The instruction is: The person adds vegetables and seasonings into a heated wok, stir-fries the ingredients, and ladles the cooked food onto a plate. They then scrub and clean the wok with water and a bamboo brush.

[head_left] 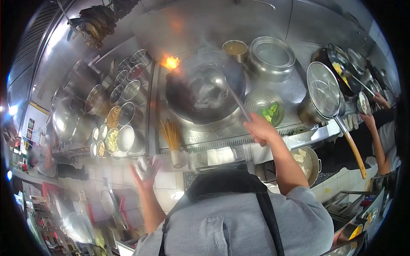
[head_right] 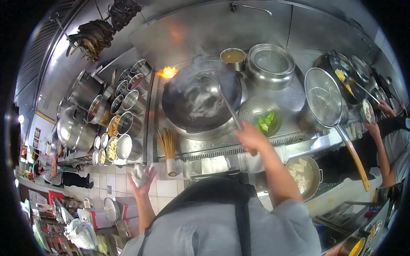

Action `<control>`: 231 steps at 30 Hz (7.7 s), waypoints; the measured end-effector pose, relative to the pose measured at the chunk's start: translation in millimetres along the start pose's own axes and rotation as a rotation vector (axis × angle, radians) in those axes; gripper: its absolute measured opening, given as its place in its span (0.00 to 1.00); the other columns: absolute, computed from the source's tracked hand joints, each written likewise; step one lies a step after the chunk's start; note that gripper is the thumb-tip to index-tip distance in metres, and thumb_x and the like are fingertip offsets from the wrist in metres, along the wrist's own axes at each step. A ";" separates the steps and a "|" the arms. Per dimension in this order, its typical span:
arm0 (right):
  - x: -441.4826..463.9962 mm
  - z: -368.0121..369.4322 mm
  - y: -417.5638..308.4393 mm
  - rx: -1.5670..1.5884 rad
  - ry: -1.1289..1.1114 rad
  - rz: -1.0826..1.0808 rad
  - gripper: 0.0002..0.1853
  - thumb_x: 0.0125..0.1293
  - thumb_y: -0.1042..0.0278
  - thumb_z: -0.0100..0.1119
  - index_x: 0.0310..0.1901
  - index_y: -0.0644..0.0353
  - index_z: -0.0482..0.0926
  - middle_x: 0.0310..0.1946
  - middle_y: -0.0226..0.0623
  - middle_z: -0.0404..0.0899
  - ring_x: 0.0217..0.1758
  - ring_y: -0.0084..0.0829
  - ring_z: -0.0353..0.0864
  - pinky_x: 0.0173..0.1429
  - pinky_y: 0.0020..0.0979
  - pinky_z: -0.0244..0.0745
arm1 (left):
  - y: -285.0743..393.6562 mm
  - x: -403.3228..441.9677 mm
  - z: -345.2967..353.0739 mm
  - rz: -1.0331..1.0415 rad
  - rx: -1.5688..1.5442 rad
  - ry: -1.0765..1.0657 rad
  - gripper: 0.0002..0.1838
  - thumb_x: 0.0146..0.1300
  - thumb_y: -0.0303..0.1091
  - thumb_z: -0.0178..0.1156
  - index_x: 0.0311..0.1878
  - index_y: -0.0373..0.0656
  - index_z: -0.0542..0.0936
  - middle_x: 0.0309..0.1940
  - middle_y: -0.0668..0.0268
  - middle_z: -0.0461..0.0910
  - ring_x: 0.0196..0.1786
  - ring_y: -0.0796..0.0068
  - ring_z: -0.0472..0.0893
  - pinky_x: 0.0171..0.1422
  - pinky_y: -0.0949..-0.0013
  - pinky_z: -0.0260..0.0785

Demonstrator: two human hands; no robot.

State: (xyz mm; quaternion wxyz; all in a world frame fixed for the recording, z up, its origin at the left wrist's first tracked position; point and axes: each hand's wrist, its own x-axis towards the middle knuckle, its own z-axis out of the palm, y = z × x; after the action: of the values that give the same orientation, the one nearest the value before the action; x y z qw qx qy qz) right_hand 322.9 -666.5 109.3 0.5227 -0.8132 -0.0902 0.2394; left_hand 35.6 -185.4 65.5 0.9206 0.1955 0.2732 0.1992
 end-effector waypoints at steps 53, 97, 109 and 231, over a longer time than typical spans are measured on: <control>-81.8 3.7 65.8 0.776 0.347 0.143 0.16 0.67 0.77 0.60 0.53 0.58 0.67 0.34 0.35 0.73 0.24 0.27 0.74 0.22 0.32 0.73 | -60.1 74.1 2.1 0.512 1.900 0.470 0.33 0.67 0.58 0.61 0.56 0.33 0.83 0.51 0.37 0.84 0.57 0.37 0.83 0.61 0.44 0.74; -127.3 27.7 -54.7 0.007 -0.250 0.110 0.15 0.73 0.64 0.59 0.54 0.63 0.74 0.28 0.30 0.77 0.21 0.21 0.75 0.23 0.30 0.73 | -209.2 76.2 185.5 -0.338 0.409 -0.057 0.05 0.72 0.30 0.54 0.48 0.45 0.74 0.38 0.58 0.80 0.41 0.56 0.84 0.46 0.45 0.83; -43.9 37.4 -23.9 -0.312 -0.003 -0.009 0.18 0.74 0.56 0.59 0.53 0.62 0.73 0.30 0.40 0.80 0.28 0.32 0.81 0.30 0.38 0.75 | -234.7 64.4 116.3 -0.279 0.431 -0.175 0.09 0.76 0.32 0.49 0.55 0.44 0.73 0.47 0.54 0.82 0.47 0.53 0.86 0.53 0.47 0.84; -598.6 391.7 -75.7 1.315 1.711 -0.381 0.24 0.72 0.74 0.52 0.69 0.58 0.66 0.30 0.23 0.66 0.21 0.14 0.66 0.19 0.27 0.72 | -174.9 171.3 123.6 -0.460 0.794 -0.301 0.11 0.67 0.42 0.59 0.39 0.44 0.81 0.37 0.68 0.82 0.40 0.68 0.81 0.49 0.64 0.76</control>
State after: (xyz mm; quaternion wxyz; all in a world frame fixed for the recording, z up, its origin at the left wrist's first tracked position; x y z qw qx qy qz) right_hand -379.0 -554.9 220.9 0.7728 -0.2456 0.3234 -0.4878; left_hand 285.0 -283.0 6.4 0.8242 0.4931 0.2281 -0.1598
